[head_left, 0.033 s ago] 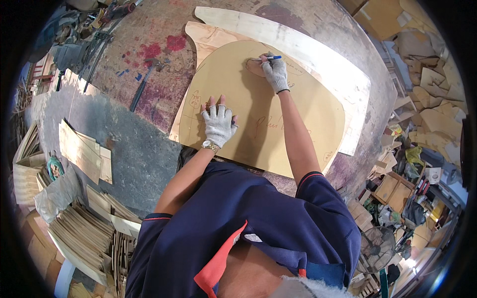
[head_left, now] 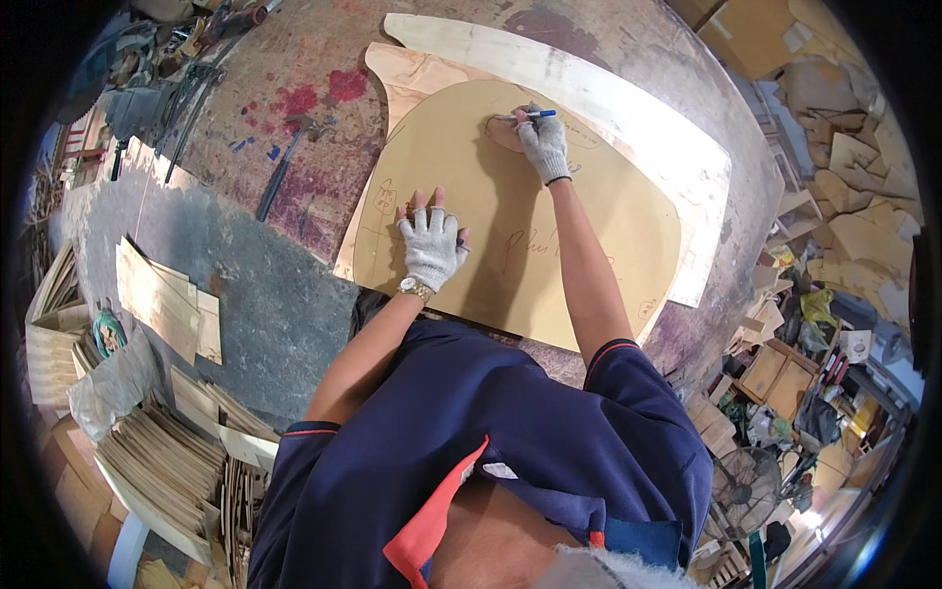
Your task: The person aligns a curved wooden template on a larger wooden panel, traces its outline with a pen, and then uses a hammer to drive nails into the panel along the traced line. The person also uses a nail gun to fasten the pieces together.
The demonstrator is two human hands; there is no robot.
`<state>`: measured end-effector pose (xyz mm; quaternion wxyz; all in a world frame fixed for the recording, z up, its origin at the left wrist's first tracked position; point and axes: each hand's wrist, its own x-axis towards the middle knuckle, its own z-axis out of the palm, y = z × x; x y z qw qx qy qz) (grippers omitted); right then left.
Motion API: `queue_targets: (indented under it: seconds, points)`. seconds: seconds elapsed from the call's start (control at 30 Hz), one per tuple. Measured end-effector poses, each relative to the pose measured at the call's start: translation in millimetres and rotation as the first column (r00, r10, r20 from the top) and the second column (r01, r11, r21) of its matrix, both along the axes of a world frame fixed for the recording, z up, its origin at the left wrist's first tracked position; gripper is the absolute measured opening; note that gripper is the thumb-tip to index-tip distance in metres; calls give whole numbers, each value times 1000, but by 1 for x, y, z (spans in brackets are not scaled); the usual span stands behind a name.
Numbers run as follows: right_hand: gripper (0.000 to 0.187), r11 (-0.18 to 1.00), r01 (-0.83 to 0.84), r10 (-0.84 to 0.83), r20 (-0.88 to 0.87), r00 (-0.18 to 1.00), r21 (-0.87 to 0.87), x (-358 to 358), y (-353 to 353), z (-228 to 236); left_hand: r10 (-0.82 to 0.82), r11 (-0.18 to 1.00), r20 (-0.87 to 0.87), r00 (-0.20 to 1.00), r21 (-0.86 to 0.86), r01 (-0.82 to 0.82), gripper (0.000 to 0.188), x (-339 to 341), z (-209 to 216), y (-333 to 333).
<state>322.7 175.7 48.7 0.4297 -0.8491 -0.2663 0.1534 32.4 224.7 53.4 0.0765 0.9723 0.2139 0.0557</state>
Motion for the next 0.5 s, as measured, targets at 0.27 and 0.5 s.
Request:
queue_targets:
  seconds: [0.27, 0.5]
  points:
    - [32, 996, -85, 82, -57, 995, -42, 6, 1, 11, -3, 1000, 19, 1000, 10, 3, 35, 1, -1, 1]
    - [28, 998, -31, 30, 4, 1000, 51, 8, 4, 4, -2, 1000, 8, 1000, 17, 2, 35, 8, -2, 5]
